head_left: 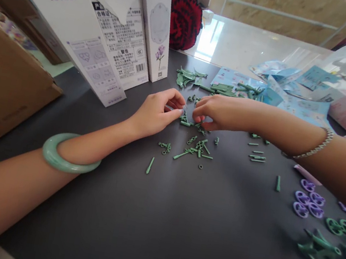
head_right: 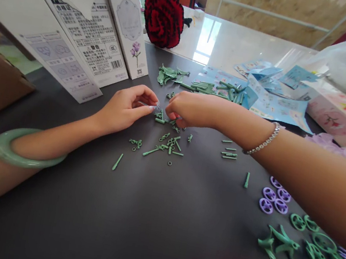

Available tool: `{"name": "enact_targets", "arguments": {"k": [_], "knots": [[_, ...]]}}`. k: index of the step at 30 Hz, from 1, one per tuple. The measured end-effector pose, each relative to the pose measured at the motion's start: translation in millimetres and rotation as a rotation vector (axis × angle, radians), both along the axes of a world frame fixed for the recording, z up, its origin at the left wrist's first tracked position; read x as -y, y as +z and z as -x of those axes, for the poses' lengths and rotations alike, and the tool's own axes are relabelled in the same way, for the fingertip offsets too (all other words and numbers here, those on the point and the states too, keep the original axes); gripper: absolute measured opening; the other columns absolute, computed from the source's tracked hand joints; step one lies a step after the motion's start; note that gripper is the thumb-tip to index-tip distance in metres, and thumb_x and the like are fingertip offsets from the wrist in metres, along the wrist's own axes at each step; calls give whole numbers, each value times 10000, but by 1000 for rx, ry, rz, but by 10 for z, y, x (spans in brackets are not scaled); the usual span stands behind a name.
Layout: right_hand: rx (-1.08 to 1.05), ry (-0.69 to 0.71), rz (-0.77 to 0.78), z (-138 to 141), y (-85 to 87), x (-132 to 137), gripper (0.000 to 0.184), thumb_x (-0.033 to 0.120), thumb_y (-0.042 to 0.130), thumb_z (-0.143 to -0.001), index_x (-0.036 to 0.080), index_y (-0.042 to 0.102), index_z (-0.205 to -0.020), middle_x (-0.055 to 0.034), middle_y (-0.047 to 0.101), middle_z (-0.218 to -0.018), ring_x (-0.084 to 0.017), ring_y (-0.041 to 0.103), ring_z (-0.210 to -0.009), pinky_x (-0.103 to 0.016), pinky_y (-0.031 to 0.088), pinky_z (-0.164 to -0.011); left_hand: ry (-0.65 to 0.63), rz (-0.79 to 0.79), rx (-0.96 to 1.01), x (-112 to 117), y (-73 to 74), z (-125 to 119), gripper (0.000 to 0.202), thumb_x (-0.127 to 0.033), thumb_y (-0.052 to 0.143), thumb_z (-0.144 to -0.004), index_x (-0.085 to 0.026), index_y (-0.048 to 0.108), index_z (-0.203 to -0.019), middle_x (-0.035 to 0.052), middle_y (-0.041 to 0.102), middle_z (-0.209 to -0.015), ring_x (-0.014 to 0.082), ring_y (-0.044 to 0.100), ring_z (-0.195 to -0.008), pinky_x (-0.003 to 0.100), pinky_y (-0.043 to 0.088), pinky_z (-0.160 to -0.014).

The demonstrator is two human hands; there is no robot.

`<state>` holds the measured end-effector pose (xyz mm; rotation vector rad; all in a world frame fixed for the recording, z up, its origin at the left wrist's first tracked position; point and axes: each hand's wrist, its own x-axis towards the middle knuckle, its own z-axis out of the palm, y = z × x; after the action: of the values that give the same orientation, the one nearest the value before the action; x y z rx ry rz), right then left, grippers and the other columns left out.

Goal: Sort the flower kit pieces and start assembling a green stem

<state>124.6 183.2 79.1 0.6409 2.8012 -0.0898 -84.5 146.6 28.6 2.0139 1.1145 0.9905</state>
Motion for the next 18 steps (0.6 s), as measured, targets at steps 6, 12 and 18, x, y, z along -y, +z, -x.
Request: {"name": "enact_targets", "arguments": {"k": [6, 12, 18], "knots": [[108, -7, 4, 126, 68, 13, 127, 50, 645, -791, 148, 674, -867, -63, 665, -930, -190, 601, -826, -329, 473, -736, -6, 9, 3, -1, 3, -3, 130, -230, 585, -761, -180, 595, -880, 55, 699, -946, 182, 655, -880, 314, 546, -802], [245, -77, -21, 224, 116, 50, 117, 38, 633, -840, 120, 705, -883, -6, 649, -754, -137, 536, -692, -309, 417, -675, -18, 8, 0, -5, -2, 1, 140, -237, 586, -765, -170, 593, -888, 61, 690, -948, 177, 658, -884, 298, 541, -795], [225, -86, -23, 284, 125, 58, 147, -7, 623, -821, 104, 702, -766, -12, 620, -648, -161, 556, -688, -327, 421, -682, -13, -2, -7, -11, -5, 4, 142, -219, 575, -766, -163, 600, -894, 62, 696, -947, 174, 663, -880, 295, 545, -788]]}}
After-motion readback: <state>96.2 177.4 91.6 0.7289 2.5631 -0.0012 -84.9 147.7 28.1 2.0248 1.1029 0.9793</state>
